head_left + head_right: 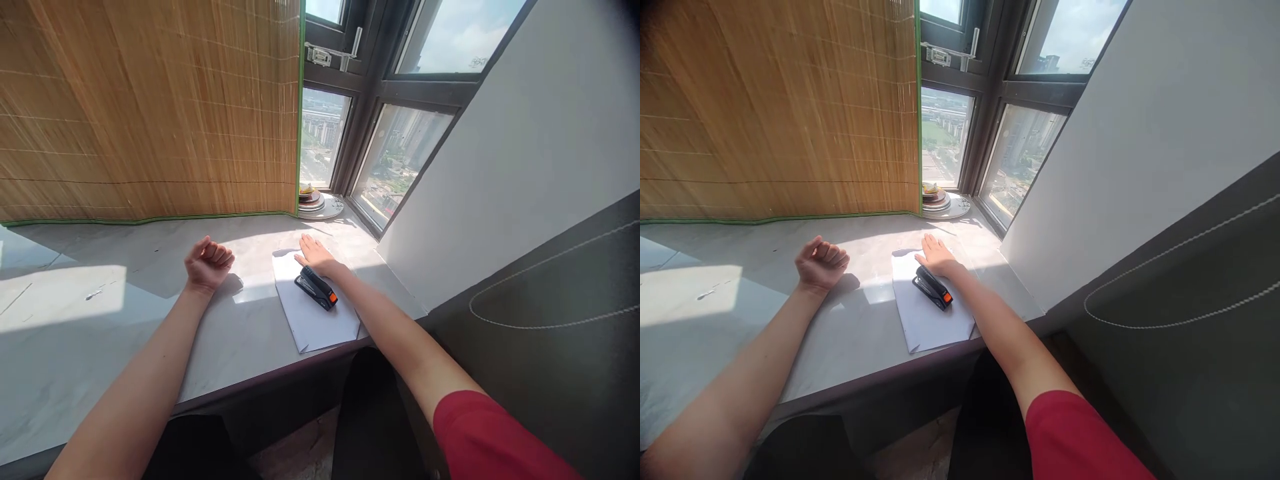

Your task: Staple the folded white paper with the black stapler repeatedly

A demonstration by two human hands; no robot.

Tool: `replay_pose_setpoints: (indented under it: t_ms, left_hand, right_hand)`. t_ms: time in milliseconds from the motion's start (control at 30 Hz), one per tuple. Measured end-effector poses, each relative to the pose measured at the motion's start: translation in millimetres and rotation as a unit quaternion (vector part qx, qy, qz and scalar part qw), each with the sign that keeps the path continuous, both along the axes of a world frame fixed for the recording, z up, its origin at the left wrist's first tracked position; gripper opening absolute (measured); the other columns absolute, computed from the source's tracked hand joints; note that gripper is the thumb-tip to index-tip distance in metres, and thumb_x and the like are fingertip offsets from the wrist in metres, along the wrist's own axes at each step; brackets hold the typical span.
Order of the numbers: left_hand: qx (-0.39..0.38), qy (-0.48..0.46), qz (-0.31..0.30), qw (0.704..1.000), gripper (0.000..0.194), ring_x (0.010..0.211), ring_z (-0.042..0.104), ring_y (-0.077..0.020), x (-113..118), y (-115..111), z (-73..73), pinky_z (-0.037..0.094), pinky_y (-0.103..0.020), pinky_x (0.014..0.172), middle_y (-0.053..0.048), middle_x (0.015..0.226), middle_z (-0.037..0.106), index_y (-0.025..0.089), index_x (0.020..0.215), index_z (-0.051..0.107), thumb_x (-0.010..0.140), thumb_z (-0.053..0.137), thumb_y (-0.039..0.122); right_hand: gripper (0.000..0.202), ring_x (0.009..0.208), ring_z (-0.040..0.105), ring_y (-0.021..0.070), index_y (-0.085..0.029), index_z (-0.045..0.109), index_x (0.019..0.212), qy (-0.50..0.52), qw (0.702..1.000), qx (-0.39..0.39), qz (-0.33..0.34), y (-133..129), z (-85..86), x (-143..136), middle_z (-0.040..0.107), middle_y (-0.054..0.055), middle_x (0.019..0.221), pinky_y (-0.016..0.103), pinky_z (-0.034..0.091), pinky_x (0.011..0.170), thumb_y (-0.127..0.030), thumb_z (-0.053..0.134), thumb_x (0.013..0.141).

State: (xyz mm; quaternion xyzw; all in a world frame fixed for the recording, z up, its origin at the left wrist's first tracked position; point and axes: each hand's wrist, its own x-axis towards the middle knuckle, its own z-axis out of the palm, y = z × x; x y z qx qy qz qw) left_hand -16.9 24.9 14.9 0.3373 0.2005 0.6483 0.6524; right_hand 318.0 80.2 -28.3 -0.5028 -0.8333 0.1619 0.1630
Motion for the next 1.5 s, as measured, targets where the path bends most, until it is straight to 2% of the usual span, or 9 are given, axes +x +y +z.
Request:
replay_pose_setpoints:
  t_ms: [200,400,567,633,733,833,933,1133,1500]
  left_hand:
    - [-0.010,-0.023,0.025,0.999,0.062,0.050,0.012,-0.0132,-3,-7,0.7,0.023,-0.030,0.047,0.005,0.060,0.003,0.024,0.063,0.007,0.107,0.051,0.033]
    - [-0.059,0.151,0.248,0.955,0.052,0.051,0.020,-0.0130,-13,-21,6.1,0.030,-0.027,0.050,0.005,0.058,0.015,0.024,0.066,0.015,0.106,0.045,0.041]
    - [-0.136,0.443,0.330,0.822,0.019,0.097,0.065,-0.0264,-67,-78,7.1,0.056,-0.038,0.085,-0.008,0.087,0.062,0.021,0.079,0.056,0.090,0.064,0.035]
    - [-0.155,0.514,0.362,0.762,0.015,0.137,0.054,-0.0424,-95,-112,-0.4,0.046,-0.060,0.112,-0.020,0.119,0.068,0.017,0.093,0.068,0.083,0.072,0.028]
    - [-0.166,0.762,0.324,0.536,0.040,0.160,0.028,-0.0545,-124,-150,-16.1,0.018,-0.084,0.122,-0.028,0.161,0.050,0.014,0.130,0.069,0.098,0.058,0.036]
    - [-0.168,0.833,0.283,0.445,0.054,0.161,0.028,-0.0556,-134,-158,-27.7,0.020,-0.088,0.120,-0.028,0.170,0.041,0.013,0.151,0.058,0.106,0.046,0.040]
    - [-0.160,0.848,0.279,0.420,0.058,0.159,0.030,-0.0559,-132,-153,-30.6,0.024,-0.088,0.118,-0.029,0.170,0.041,0.012,0.155,0.054,0.108,0.040,0.042]
    - [-0.181,0.855,0.265,0.408,0.060,0.161,0.027,-0.0529,-129,-151,-27.3,0.022,-0.083,0.122,-0.025,0.174,0.037,0.013,0.159,0.049,0.110,0.032,0.044]
    - [-0.197,0.849,0.261,0.415,0.061,0.162,0.026,-0.0514,-132,-150,-30.6,0.021,-0.080,0.125,-0.023,0.174,0.039,0.015,0.159,0.051,0.109,0.032,0.045]
  right_hand:
    - [0.074,0.172,0.014,0.0292,-0.017,0.034,0.175,-0.041,0.999,-0.014,0.010,-12,4.3,-43,0.019,0.009,0.182,0.053,0.010,0.140,-0.050,0.047,0.109]
    - [0.080,0.172,0.012,0.0279,-0.016,0.021,0.178,-0.050,0.998,-0.008,0.029,-23,11.5,-111,0.014,0.010,0.183,0.051,0.007,0.140,-0.051,0.045,0.111]
    - [0.078,0.172,0.011,0.0284,-0.016,0.025,0.177,-0.046,0.998,-0.006,0.039,-30,13.6,-173,0.015,0.013,0.183,0.054,0.005,0.140,-0.052,0.047,0.111]
    - [0.078,0.172,0.012,0.0293,-0.014,0.026,0.176,-0.032,0.998,-0.006,0.048,-31,12.9,-195,0.015,0.015,0.182,0.055,0.005,0.139,-0.051,0.050,0.112]
    - [0.078,0.171,0.015,0.0317,-0.007,0.026,0.174,0.002,0.998,-0.003,0.069,-33,11.1,-222,0.016,0.022,0.182,0.059,0.006,0.138,-0.048,0.052,0.114]
    - [0.075,0.170,0.016,0.0348,0.000,0.026,0.170,0.033,0.996,0.011,0.086,-34,11.7,-236,0.020,0.026,0.180,0.065,0.007,0.135,-0.042,0.055,0.115]
    - [0.063,0.171,0.013,0.0299,-0.003,0.028,0.170,0.070,0.990,0.050,0.109,-37,16.7,-237,0.023,0.021,0.181,0.063,0.007,0.136,-0.028,0.048,0.116]
    - [0.033,0.151,0.055,0.0237,-0.022,0.076,0.130,0.099,0.964,0.031,0.243,-59,22.0,-215,0.065,0.007,0.157,0.041,0.042,0.128,-0.014,0.059,0.104]
    - [0.040,0.154,0.052,0.0310,-0.029,0.073,0.138,0.076,0.972,0.014,0.223,-82,19.9,-105,0.059,0.008,0.164,0.049,0.037,0.129,-0.029,0.064,0.099]
